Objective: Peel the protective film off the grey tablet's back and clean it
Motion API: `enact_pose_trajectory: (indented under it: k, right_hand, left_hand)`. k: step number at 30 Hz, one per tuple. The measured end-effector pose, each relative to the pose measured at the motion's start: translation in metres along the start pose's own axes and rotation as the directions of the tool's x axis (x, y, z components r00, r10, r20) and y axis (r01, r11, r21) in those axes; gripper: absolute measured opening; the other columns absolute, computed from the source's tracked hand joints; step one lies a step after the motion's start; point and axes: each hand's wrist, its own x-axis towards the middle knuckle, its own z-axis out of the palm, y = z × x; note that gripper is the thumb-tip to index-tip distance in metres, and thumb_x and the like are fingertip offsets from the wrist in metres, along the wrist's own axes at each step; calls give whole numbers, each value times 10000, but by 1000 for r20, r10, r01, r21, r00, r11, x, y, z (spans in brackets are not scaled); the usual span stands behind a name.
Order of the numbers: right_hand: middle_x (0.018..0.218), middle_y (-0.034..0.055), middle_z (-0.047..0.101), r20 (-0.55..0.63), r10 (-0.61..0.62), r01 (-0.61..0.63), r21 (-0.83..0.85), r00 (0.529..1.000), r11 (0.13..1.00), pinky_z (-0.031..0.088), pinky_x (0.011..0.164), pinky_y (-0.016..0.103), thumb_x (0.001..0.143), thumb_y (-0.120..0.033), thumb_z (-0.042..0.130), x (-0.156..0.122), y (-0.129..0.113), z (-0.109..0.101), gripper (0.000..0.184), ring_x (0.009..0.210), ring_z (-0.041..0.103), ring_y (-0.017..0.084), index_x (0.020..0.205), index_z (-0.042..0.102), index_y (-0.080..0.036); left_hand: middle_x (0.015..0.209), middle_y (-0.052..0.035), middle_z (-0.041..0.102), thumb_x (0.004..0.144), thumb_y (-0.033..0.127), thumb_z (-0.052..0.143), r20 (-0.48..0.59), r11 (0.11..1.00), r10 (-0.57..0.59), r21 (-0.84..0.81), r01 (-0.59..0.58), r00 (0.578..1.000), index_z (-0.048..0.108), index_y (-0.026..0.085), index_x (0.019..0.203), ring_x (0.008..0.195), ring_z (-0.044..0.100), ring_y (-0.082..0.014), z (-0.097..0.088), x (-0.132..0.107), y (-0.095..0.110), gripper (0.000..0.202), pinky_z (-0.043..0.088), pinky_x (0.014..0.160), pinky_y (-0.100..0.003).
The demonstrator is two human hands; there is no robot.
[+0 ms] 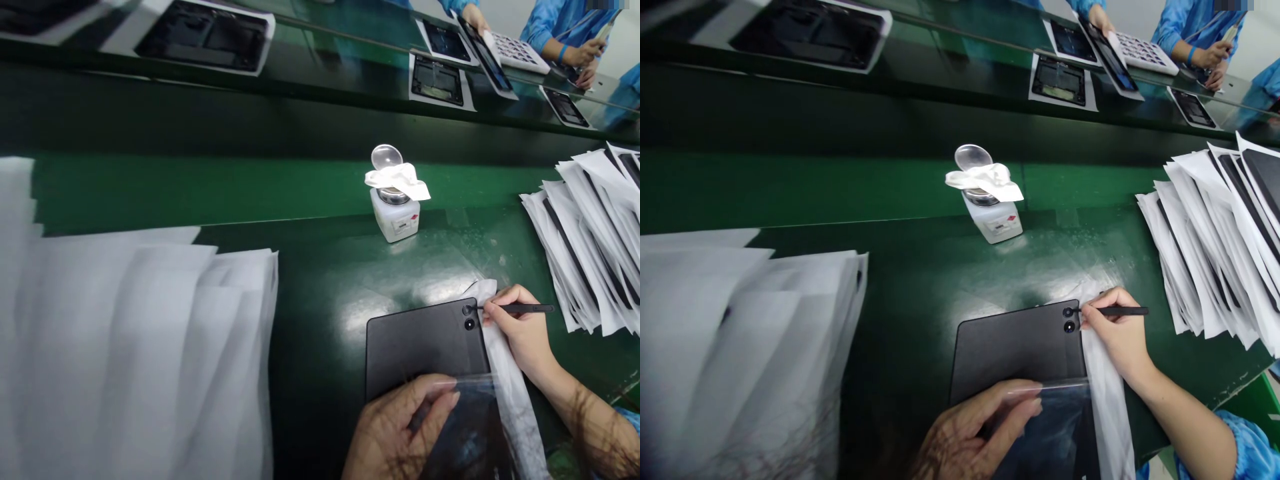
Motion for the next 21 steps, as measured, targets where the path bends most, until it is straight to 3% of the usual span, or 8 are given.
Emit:
enact_pose_trajectory:
  k: [3,21]
  right_hand:
    - [577,-38,690,-5,-5,5,-5,1000,1000,516,535,302,678,-287,871,0,-1,0,250,514,668,169,617,635,-233]
    - [588,-40,668,-4,-33,33,-35,999,999,507,542,310,695,-274,859,0,1,-1,248,527,649,168,618,627,-236]
  left_hand:
    - [751,102,760,834,354,676,28,999,-51,13,51,998,761,381,838,629,692,-101,-2,-2,0,89,515,594,-104]
    - [787,79,770,867,375,631,80,996,-69,62,64,994,755,340,858,656,697,-97,-2,-1,1,129,495,590,-97]
